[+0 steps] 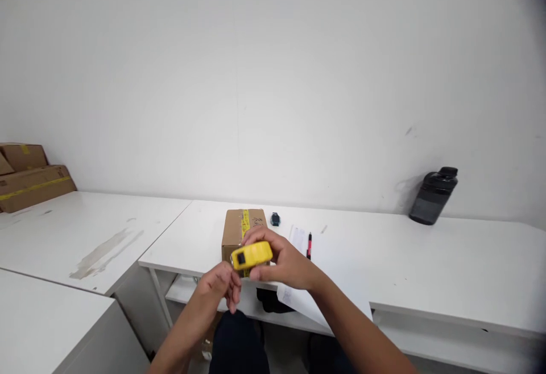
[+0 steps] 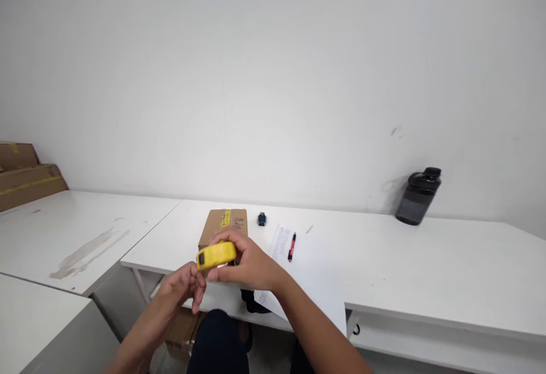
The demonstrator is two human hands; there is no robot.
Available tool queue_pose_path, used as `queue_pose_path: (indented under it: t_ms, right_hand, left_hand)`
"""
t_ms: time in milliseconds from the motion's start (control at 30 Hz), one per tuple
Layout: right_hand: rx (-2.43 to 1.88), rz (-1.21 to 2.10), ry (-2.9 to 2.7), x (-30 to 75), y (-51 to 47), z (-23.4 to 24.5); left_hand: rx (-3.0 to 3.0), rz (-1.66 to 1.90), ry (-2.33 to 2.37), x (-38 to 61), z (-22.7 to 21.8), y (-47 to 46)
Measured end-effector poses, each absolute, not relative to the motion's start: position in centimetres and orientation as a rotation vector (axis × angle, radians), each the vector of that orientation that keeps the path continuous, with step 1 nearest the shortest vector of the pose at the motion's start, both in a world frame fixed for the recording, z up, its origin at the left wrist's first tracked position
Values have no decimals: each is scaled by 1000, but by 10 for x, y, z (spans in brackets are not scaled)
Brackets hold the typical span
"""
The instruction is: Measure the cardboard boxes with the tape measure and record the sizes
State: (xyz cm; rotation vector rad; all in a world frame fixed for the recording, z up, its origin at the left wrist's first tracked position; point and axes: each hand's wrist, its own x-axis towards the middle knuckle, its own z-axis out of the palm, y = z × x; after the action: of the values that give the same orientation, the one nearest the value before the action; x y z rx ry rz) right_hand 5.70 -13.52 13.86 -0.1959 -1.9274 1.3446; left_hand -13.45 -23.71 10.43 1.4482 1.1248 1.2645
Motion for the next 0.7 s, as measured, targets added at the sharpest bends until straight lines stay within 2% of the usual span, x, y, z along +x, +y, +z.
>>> queue_pose_path:
  t_ms: [100,200,433,633,700]
  right_hand:
    - [-123,1207,-2150,77,-144,154]
    - [-131,1202,-2123,92,-146,164]
    - [-285,1165,-2094,106,-157,154]
    - [-662,1122,-1675,148,-107,132]
    - [-755,1034,-1462,166,-83,122]
  left_hand:
    - [1366,1192,939,-127,98,-242]
    - [1422,1108,853,-120,98,-237]
    - [1498,1162,985,-118,97,-230]
    - [1397,1406,1300,-202,114,-182]
    - [1310,1375,1361,-235,123,-163]
